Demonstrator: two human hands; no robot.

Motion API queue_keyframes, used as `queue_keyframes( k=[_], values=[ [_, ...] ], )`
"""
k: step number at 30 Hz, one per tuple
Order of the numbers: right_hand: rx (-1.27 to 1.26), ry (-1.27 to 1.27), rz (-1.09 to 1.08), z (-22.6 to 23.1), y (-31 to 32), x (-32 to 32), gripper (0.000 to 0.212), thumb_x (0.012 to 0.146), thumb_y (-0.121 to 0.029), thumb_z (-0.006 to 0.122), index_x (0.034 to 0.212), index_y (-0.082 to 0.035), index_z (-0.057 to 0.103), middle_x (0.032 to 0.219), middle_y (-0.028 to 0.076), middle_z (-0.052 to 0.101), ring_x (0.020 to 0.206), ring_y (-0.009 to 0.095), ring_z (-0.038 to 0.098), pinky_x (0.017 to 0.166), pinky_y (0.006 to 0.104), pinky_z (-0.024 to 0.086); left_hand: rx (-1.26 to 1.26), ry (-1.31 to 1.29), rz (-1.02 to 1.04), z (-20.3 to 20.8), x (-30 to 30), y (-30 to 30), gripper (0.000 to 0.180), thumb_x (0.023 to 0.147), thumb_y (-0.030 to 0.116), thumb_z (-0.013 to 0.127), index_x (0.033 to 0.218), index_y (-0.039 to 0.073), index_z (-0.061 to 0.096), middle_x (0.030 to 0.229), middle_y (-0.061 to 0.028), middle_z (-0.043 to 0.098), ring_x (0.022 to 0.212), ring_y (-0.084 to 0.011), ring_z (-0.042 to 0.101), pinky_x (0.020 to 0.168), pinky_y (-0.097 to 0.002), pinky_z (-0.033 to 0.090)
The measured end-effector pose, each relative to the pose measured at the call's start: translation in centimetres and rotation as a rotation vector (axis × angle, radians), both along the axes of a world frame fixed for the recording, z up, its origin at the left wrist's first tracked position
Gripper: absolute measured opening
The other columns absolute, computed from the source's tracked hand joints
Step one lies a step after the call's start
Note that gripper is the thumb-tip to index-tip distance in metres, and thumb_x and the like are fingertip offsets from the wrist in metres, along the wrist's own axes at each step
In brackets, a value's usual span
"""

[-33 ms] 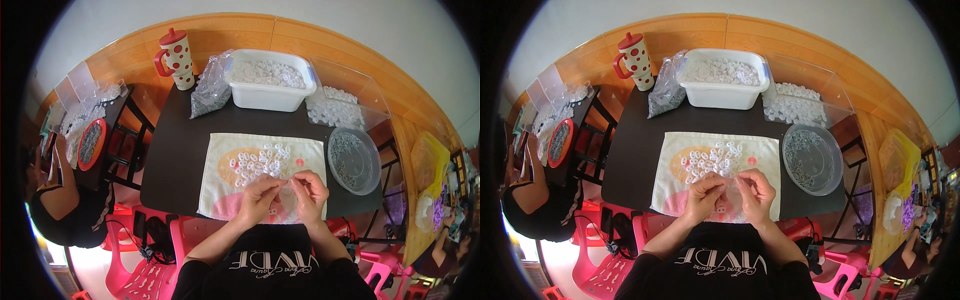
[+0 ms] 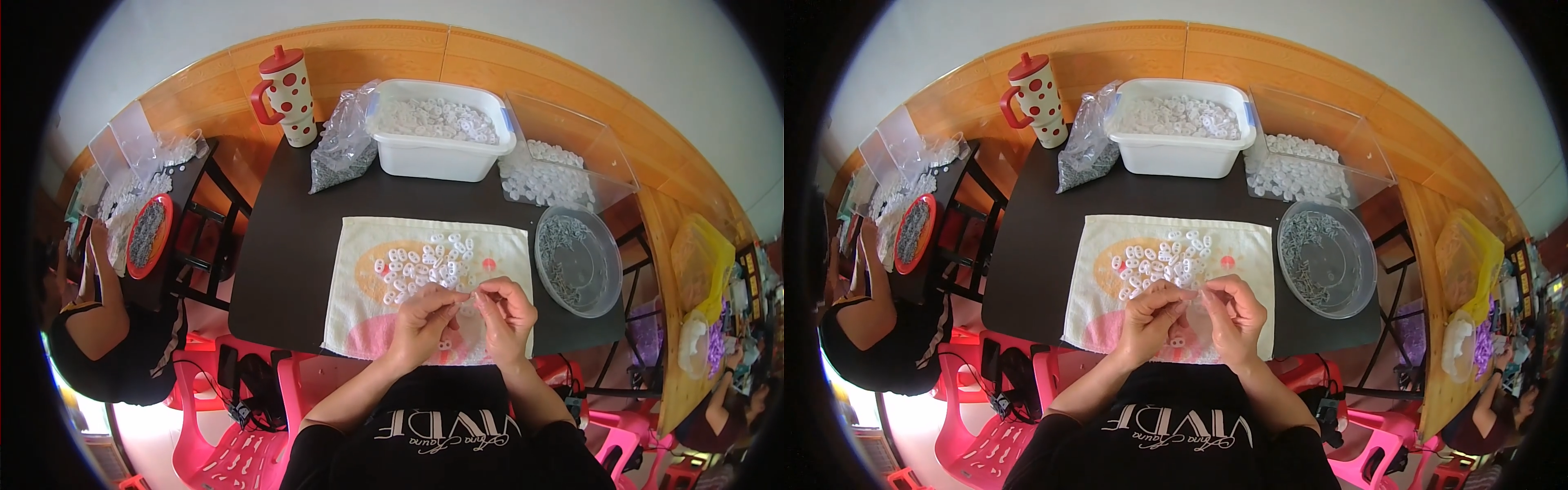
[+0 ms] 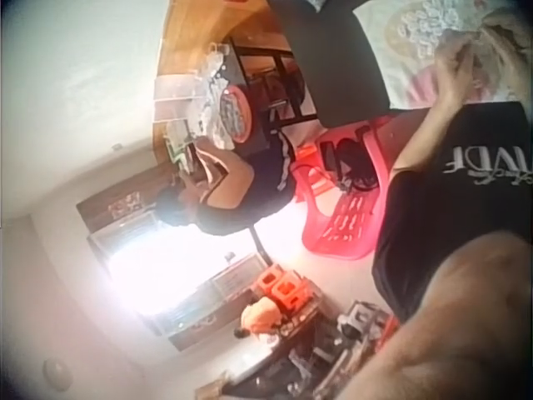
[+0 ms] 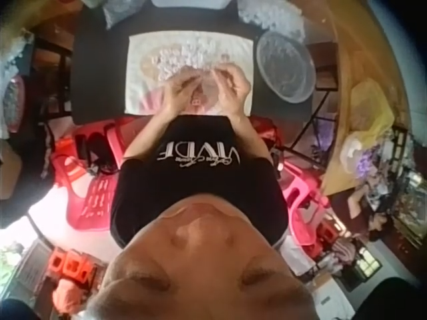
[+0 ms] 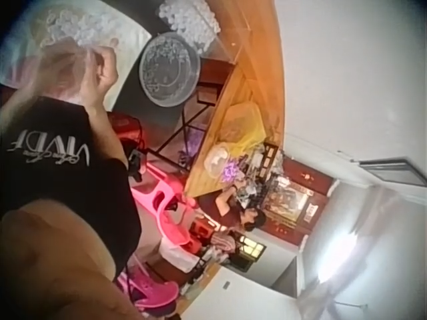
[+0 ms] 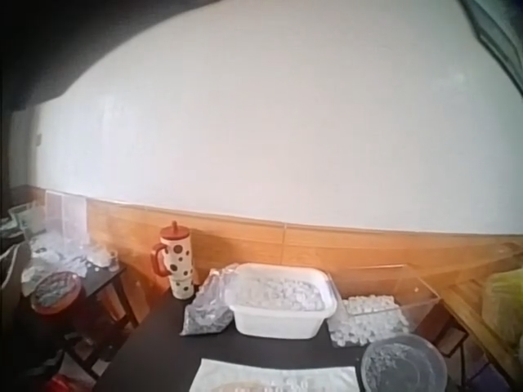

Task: Assembling small white plastic components by inserting metal rings into them.

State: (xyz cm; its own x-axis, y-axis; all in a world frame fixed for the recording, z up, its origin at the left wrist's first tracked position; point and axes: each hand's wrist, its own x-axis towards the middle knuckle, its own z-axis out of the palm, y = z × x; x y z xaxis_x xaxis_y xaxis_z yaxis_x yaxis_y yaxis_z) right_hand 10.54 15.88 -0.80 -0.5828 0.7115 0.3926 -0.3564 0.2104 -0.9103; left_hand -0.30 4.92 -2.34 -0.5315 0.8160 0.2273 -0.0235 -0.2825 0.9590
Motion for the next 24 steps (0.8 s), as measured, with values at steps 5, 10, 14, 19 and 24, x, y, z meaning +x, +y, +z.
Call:
queue_keyframes(
  k=[5, 10, 14, 19, 24],
  values=[
    [0.112, -0.063, 0.031, 0.1, 0.6, 0.7, 0.014, 0.091, 0.01, 0.061, 0.104, 0.006, 0.06, 0.094, 0.007, 0.062, 0.079, 0.008, 0.055, 0.071, 0.021, 0.045, -0.055, -0.299, -0.006, 0.4, 0.4, -0.3, 0.024, 0.096, -0.007, 0.055, 0.117, 0.0, 0.064, 0.096, -0.0044, 0.06, 0.072, -0.0082, 0.064, 0.057, -0.0191, 0.051],
    [0.267, -0.145, 0.077, 1.1, 1.5, 0.5, 0.013, 0.091, 0.01, 0.061, 0.104, 0.007, 0.06, 0.094, 0.007, 0.061, 0.079, 0.009, 0.056, 0.072, 0.0213, 0.046, -0.028, -0.176, -0.069, 0.2, 0.0, -0.4, 0.025, 0.096, -0.006, 0.056, 0.119, 0.0, 0.062, 0.094, -0.0047, 0.062, 0.072, -0.0075, 0.064, 0.056, -0.0184, 0.05],
    [0.379, -0.193, 0.088, 2.1, 1.7, 0.5, 0.015, 0.089, 0.01, 0.062, 0.104, 0.006, 0.061, 0.092, 0.008, 0.063, 0.079, 0.011, 0.059, 0.072, 0.0224, 0.047, -0.003, -0.024, -0.054, 0.1, 0.0, -0.4, 0.028, 0.095, -0.006, 0.057, 0.122, 0.001, 0.061, 0.092, -0.0044, 0.063, 0.072, -0.0067, 0.064, 0.055, -0.0176, 0.049],
    [0.394, -0.209, 0.083, 1.9, 1.5, 0.7, 0.016, 0.088, 0.009, 0.063, 0.104, 0.005, 0.062, 0.091, 0.009, 0.064, 0.079, 0.012, 0.06, 0.071, 0.023, 0.048, -0.001, -0.236, -0.071, 0.0, 0.3, -0.4, 0.029, 0.096, -0.007, 0.056, 0.124, 0.001, 0.061, 0.094, -0.0042, 0.062, 0.072, -0.0076, 0.064, 0.057, -0.0189, 0.05],
    [0.376, -0.206, 0.098, 1.7, 1.4, 0.6, 0.017, 0.088, 0.009, 0.064, 0.104, 0.005, 0.062, 0.091, 0.008, 0.065, 0.078, 0.011, 0.061, 0.071, 0.0229, 0.049, 0.008, -0.265, -0.076, 0.1, 0.4, -0.5, 0.028, 0.097, -0.006, 0.055, 0.124, 0.001, 0.06, 0.093, -0.0039, 0.062, 0.073, -0.0082, 0.064, 0.059, -0.02, 0.051]
  ],
)
